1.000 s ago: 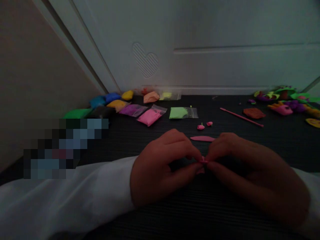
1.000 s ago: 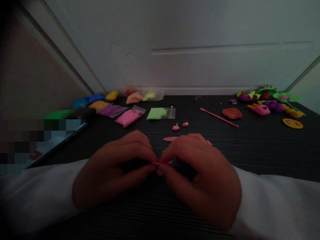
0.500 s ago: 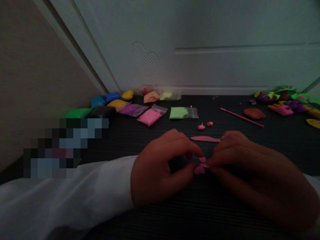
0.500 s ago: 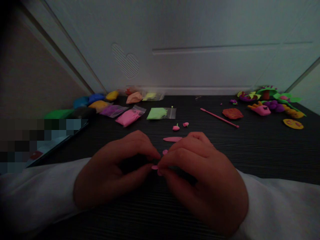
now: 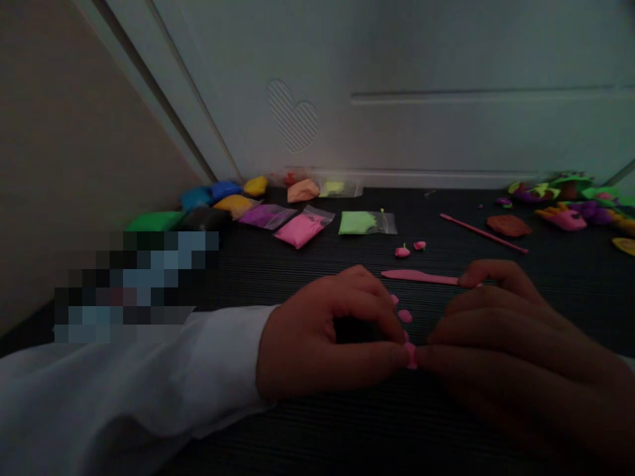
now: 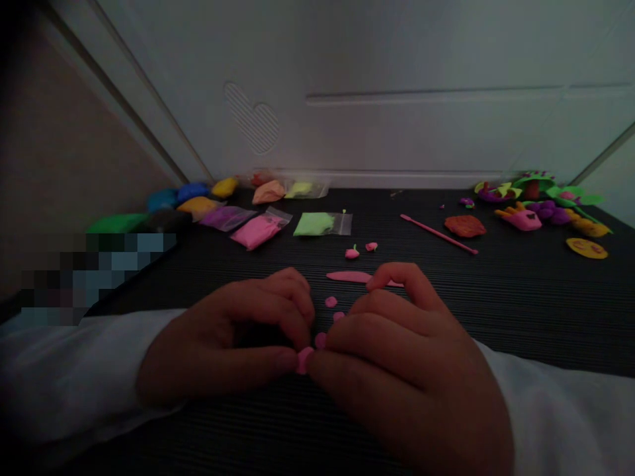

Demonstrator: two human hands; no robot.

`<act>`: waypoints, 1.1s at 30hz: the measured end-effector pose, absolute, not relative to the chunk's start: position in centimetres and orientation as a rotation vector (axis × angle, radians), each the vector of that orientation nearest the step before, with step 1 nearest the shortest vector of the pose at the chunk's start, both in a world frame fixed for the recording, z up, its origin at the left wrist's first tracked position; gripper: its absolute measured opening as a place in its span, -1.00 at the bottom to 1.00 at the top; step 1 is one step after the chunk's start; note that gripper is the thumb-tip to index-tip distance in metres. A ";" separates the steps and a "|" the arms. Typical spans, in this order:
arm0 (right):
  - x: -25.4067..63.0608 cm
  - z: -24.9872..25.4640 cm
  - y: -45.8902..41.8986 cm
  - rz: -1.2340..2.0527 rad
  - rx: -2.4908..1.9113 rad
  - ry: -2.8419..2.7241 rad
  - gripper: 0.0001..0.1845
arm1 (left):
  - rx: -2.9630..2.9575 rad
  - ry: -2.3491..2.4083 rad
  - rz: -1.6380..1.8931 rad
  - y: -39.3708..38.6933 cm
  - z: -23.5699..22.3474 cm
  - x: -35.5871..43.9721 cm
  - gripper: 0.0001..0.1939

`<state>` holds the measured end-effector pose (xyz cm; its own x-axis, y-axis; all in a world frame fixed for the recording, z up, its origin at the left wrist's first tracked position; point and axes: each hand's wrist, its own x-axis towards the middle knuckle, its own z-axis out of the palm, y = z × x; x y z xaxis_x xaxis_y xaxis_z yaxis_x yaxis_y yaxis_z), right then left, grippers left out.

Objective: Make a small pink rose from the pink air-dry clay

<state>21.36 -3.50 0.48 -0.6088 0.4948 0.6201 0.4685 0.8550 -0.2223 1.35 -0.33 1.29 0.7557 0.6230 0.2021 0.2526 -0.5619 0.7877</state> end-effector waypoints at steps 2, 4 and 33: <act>21.4 0.5 -3.5 0.042 -0.693 -2.334 -0.93 | 2.138 0.665 0.619 -0.3 1.3 1.4 -0.96; 21.6 0.5 -3.3 0.048 -0.689 -2.358 -0.88 | 2.121 0.665 0.643 -0.3 1.3 1.4 -0.96; 21.8 -0.6 -2.4 0.350 -1.145 -2.375 -0.92 | 2.398 0.825 0.705 -0.2 0.1 1.0 -0.84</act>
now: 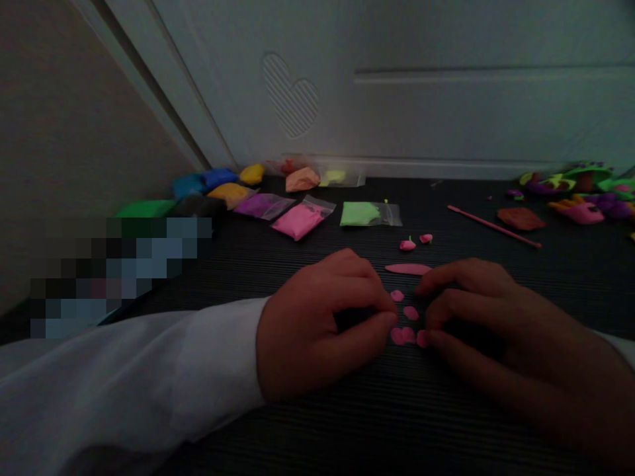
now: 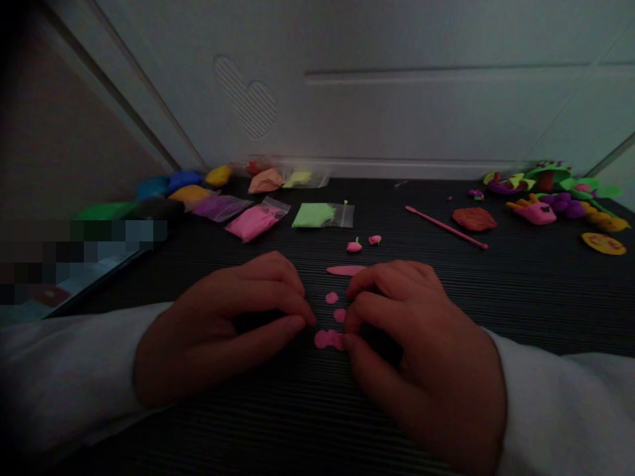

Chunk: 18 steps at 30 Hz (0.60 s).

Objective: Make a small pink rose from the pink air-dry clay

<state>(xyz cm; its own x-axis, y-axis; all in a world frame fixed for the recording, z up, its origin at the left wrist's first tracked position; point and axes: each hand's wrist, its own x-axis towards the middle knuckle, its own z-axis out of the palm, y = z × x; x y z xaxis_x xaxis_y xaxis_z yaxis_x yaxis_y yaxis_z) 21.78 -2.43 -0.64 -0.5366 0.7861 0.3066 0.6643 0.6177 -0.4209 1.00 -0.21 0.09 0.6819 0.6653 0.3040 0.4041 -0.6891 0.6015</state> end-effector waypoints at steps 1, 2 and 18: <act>21.8 -0.6 -2.3 0.343 -1.141 -2.410 -0.93 | 2.402 0.828 0.699 -0.2 0.1 1.0 -0.84; 21.9 -0.6 -2.2 0.335 -1.131 -2.445 -0.93 | 2.406 0.830 0.696 -0.2 0.1 1.0 -0.84; 22.3 -0.6 -1.9 0.315 -1.106 -2.507 -0.92 | 2.422 0.824 0.703 -0.3 0.2 1.2 -0.85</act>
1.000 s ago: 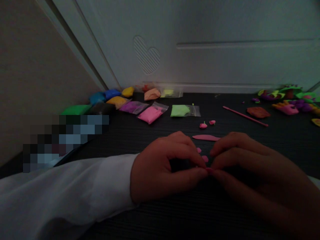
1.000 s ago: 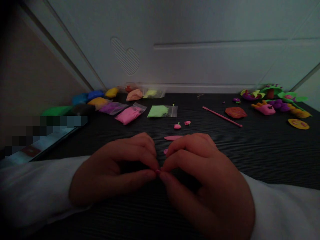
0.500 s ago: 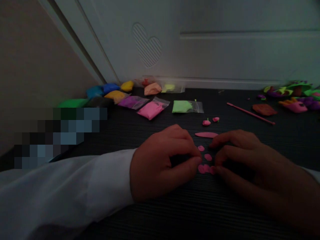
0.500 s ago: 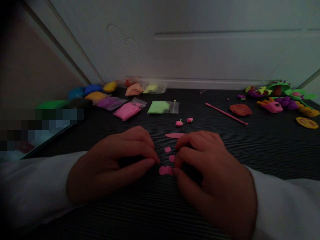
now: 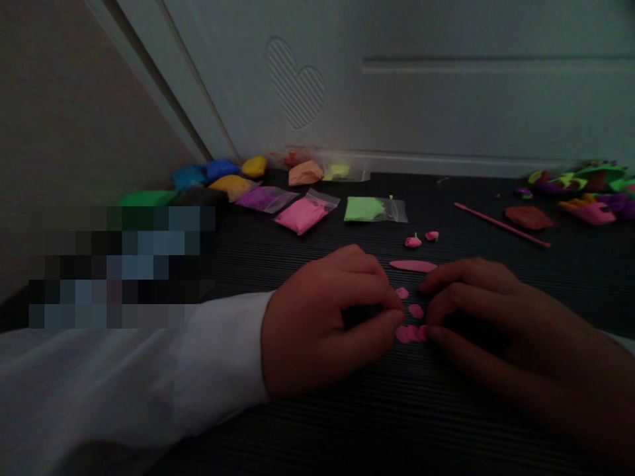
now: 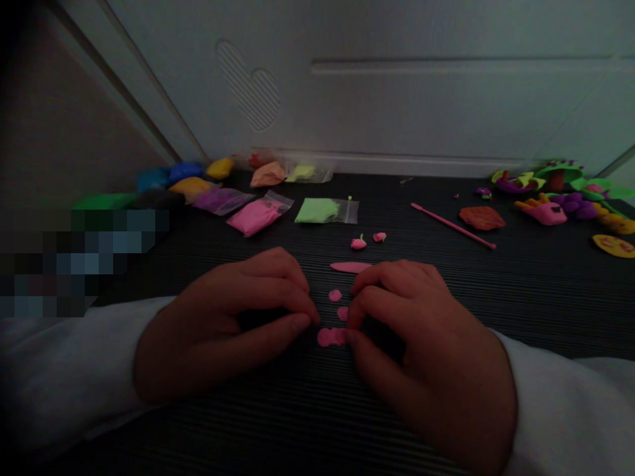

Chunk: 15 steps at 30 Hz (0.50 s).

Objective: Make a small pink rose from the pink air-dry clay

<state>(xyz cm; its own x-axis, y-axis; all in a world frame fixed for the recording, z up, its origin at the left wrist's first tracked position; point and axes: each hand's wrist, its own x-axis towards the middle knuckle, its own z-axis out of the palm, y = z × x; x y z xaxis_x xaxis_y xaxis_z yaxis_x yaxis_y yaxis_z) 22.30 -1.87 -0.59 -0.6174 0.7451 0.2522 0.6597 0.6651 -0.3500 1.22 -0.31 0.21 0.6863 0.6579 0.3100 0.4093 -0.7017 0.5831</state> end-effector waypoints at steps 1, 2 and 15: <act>22.3 -0.6 -1.9 0.327 -1.111 -2.513 -0.91 | 2.422 0.821 0.705 -0.3 0.2 1.2 -0.85; 22.3 -0.6 -1.9 0.328 -1.097 -2.514 -0.92 | 2.423 0.820 0.707 -0.3 0.2 1.2 -0.84; 21.9 -0.7 -2.7 0.295 -1.104 -2.445 -0.87 | 2.445 0.783 0.680 -0.2 0.1 1.3 -0.82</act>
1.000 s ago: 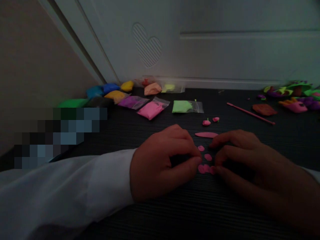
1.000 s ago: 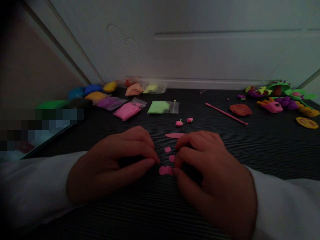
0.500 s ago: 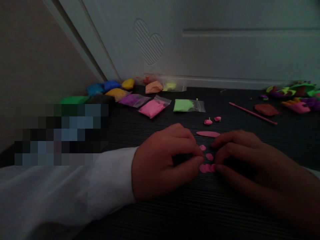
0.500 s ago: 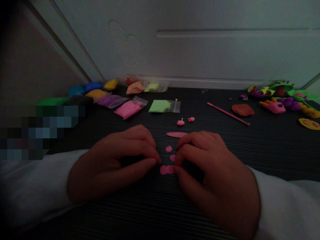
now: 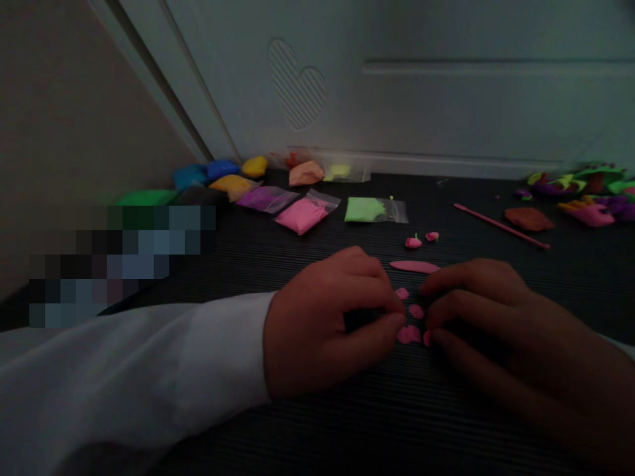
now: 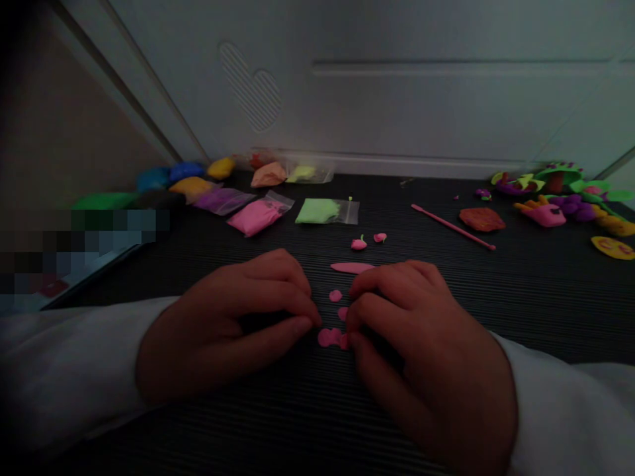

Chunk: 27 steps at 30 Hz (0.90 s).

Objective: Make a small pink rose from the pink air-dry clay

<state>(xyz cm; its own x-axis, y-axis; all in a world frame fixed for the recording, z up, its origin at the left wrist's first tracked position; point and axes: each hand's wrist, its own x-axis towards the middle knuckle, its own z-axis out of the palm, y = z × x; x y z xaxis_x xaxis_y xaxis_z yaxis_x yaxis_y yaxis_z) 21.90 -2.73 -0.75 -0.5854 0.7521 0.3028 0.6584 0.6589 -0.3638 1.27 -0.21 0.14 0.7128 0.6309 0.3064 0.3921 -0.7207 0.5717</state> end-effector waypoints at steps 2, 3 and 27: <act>21.9 -0.7 -2.7 0.273 -1.088 -2.452 -0.87 | 2.451 0.776 0.673 -0.2 0.1 1.3 -0.82; 22.0 -0.7 -2.6 0.260 -1.081 -2.454 -0.87 | 2.455 0.772 0.669 -0.2 0.1 1.3 -0.82; 21.9 -0.8 -2.3 0.173 -0.971 -2.474 -0.86 | 2.497 0.769 0.609 -0.2 0.4 1.5 -0.81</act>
<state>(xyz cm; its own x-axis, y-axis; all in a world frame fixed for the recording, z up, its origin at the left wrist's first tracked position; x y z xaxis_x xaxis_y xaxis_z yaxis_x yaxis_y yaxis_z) 21.90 -2.27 -0.78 -0.6370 0.6693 0.3825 0.6097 0.7411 -0.2812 1.45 -0.23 0.36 0.7465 0.6065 0.2735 0.4054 -0.7406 0.5358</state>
